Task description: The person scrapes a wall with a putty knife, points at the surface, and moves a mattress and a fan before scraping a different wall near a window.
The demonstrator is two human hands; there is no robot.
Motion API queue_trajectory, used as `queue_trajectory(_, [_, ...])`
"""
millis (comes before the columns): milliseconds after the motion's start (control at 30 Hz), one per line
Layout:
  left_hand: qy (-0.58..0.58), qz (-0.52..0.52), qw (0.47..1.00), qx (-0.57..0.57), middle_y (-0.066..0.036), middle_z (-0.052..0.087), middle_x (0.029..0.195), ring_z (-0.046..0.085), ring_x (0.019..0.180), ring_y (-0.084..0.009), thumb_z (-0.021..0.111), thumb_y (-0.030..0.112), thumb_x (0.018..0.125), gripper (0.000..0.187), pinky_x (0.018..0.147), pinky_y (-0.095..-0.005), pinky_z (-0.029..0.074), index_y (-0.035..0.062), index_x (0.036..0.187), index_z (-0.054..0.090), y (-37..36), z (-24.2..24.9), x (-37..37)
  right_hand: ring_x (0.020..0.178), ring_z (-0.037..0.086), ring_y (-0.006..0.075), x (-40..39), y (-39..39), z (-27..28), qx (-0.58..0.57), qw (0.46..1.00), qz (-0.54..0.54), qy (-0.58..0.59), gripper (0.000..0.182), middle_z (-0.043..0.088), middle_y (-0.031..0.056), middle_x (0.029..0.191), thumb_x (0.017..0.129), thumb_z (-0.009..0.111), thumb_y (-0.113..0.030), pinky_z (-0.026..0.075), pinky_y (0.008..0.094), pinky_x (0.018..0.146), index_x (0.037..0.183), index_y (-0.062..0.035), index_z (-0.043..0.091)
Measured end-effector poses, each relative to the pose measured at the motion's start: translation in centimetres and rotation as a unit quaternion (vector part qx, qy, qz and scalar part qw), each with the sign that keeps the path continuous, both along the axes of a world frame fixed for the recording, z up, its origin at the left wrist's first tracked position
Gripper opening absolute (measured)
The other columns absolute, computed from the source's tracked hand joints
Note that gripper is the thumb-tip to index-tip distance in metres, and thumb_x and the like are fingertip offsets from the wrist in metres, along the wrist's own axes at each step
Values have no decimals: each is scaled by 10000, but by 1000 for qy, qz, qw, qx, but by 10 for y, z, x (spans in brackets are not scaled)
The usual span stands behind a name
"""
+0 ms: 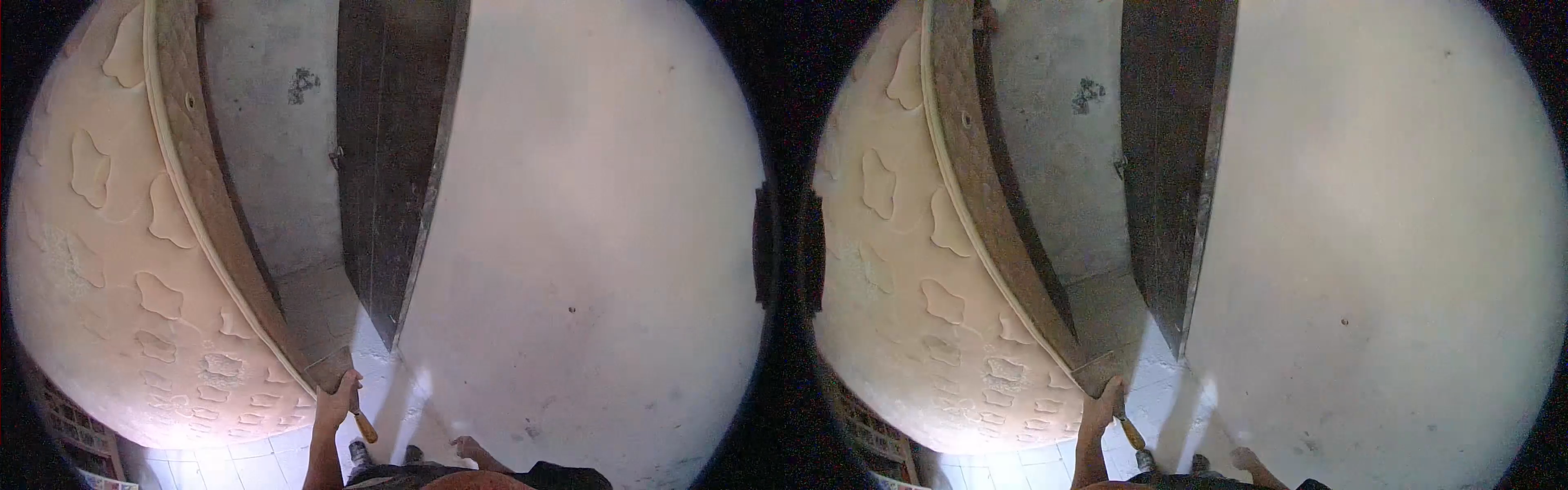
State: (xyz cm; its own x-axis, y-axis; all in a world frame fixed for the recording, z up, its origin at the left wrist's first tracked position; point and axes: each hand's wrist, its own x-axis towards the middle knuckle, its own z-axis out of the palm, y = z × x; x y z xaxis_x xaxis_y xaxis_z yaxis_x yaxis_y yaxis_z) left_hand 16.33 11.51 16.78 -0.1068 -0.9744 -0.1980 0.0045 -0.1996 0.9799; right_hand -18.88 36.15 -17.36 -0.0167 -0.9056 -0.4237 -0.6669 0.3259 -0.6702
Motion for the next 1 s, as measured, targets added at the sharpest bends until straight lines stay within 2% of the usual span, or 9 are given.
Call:
queue_trajectory(67, [40,46,998,27,-43,633,789,607,716,-153,622,254,872,232,630,-299,489,23,857,636,9,7,-4,881,608,251,-2,-7,3,238,946,-137,-174,193,658,109,927,797,658,-240,521,391,810,901,-78,664])
queue_trajectory(100, [36,47,998,24,-43,633,789,607,716,-153,622,254,872,232,630,-299,489,23,857,636,11,7,-6,881,608,251,-8,-8,0,236,946,-134,-178,193,658,109,927,797,658,-240,521,391,810,901,-78,664])
queue_trajectory(167, [40,54,997,27,-48,631,809,604,726,-154,614,251,883,223,638,-297,484,29,864,628,17,8,-10,675,653,144,-28,-1,-21,144,984,1,-102,459,663,128,754,734,688,-192,541,347,650,1117,41,594])
queue_trajectory(200, [37,54,998,25,-48,631,809,604,726,-154,614,251,883,223,638,-297,484,29,864,628,20,11,-12,675,653,144,-40,6,-41,143,984,2,-105,459,663,128,754,734,688,-192,541,347,650,1117,41,594])
queue_trajectory(267, [32,54,998,7,-48,632,813,604,729,-150,607,247,895,222,647,-293,483,27,876,627,21,18,-16,633,646,151,-56,13,-80,47,936,-79,-340,493,669,105,766,712,727,-219,540,327,602,1142,-13,604])
queue_trajectory(600, [30,88,995,43,-57,643,853,609,770,-158,625,259,884,243,678,-301,484,18,919,630,18,29,-29,680,642,213,-62,16,-59,93,955,-96,-266,473,636,136,798,717,742,-152,546,401,652,1127,26,586])
queue_trajectory(800, [34,100,994,16,-58,644,837,606,762,-166,630,266,879,239,680,-304,482,29,909,639,12,14,-27,711,639,255,-47,1,-46,128,963,-103,-212,462,614,156,819,721,752,-108,550,451,685,1116,52,575])
queue_trajectory(867, [55,65,996,-4,-57,642,837,603,760,-159,634,267,876,239,682,-301,480,31,912,638,12,13,-26,722,638,269,-46,7,-36,143,965,-104,-195,458,607,163,826,722,755,-93,551,467,697,1112,60,571])
queue_trajectory(1000, [35,89,995,-3,-56,642,837,604,756,-158,634,269,878,245,681,-304,481,26,910,638,13,24,-29,709,638,257,-39,14,-51,133,958,-107,-230,456,614,154,818,725,748,-107,549,448,680,1117,49,575])
